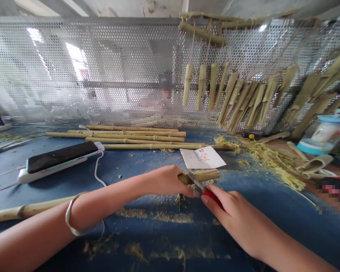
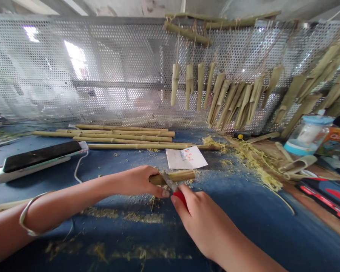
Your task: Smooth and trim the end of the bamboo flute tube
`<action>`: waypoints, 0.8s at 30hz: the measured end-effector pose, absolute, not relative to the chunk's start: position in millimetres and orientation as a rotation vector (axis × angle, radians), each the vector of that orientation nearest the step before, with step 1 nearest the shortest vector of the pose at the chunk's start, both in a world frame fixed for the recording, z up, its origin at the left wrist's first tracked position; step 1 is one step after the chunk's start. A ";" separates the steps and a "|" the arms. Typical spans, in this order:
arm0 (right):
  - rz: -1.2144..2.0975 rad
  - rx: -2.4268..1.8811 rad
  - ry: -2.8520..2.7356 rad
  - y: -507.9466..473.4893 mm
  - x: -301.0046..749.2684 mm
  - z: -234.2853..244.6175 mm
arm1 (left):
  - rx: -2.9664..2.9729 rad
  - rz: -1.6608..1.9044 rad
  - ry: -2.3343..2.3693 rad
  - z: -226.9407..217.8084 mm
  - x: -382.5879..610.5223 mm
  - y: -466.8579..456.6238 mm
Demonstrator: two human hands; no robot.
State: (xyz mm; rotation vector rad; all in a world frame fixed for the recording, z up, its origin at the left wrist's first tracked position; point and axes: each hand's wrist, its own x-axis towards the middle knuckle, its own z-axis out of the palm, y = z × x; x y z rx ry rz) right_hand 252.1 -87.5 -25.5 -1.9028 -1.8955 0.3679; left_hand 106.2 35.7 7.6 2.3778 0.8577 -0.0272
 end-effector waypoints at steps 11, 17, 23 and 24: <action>0.573 -1.893 -1.789 -91.2 244.1 -22.4 | 2.500 0.073 0.891 1.7 105.4 33.9; 0.604 -1.915 -1.771 -92.5 239.9 -21.4 | 2.502 0.004 0.965 -0.7 106.9 34.1; 0.489 -1.889 -1.796 -91.4 239.4 -21.7 | 2.525 0.012 1.144 -7.8 106.1 31.4; 0.483 -1.885 -1.802 -90.9 239.4 -22.6 | 2.524 0.015 1.140 -8.8 105.7 31.1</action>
